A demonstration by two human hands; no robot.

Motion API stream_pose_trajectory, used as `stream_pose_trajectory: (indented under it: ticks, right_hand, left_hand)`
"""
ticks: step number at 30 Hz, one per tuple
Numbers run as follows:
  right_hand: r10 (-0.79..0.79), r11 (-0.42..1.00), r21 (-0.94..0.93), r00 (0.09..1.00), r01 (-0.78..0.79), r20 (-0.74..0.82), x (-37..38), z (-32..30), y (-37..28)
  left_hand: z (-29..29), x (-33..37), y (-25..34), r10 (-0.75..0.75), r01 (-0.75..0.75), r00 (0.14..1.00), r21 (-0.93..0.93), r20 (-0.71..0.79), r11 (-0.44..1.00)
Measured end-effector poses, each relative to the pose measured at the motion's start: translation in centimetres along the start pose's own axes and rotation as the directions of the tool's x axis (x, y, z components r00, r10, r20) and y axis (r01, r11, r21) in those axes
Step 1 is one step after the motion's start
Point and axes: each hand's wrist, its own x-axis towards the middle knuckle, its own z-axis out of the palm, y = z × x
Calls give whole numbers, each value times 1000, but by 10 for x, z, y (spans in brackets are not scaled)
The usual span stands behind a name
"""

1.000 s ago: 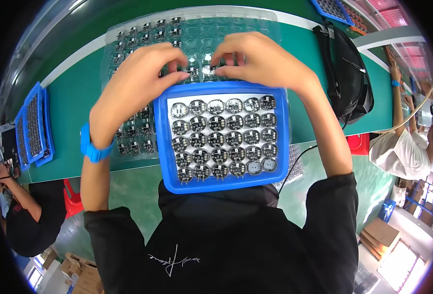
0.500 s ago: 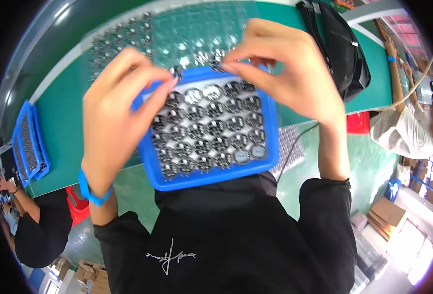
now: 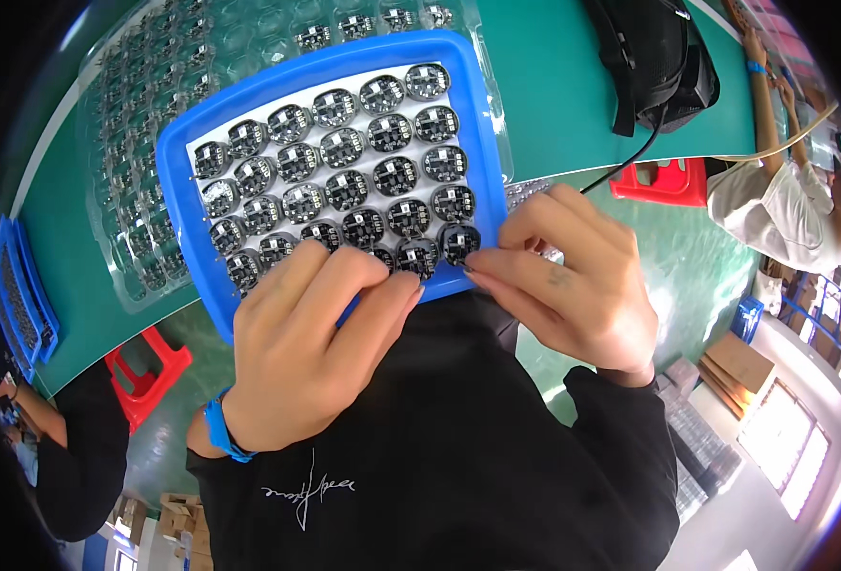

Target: Picking small electronic components from a bulk tray and placing them into individual slots in a blue sorting tray.

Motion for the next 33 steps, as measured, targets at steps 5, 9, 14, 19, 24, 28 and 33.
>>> stream_pose_trajectory:
  ticks: [5, 9, 14, 19, 24, 28, 33]
  right_hand:
    - [9, 1000, -8, 1000, -9, 18, -1, 4, 0]
    - [-8, 999, -37, 1000, 9, 28, 0, 2, 1]
    - [-5, 998, -55, 998, 8, 60, 3, 1, -1]
    - [-12, 998, -68, 997, 17, 80, 2, 3, 1]
    - [-37, 990, -132, 996, 48, 86, 5, 3, -2]
    - [-54, 988, -140, 997, 62, 61, 3, 7, 0]
    - [-76, 981, -176, 996, 82, 42, 1, 7, -1]
  left_hand:
    - [8, 1, -4, 49, -49, 999, 64, 2, 997]
    - [7, 5, 0, 33, -33, 999, 50, 13, 998]
    - [6, 7, 0, 11, -12, 1000, 39, 26, 999]
    - [5, 6, 0, 72, -84, 994, 149, 82, 985]
    - [3, 9, 4, 60, -74, 995, 174, 83, 982]
    - [1, 12, 6, 34, -52, 994, 178, 104, 983]
    - [2, 14, 8, 43, -77, 988, 242, 146, 967]
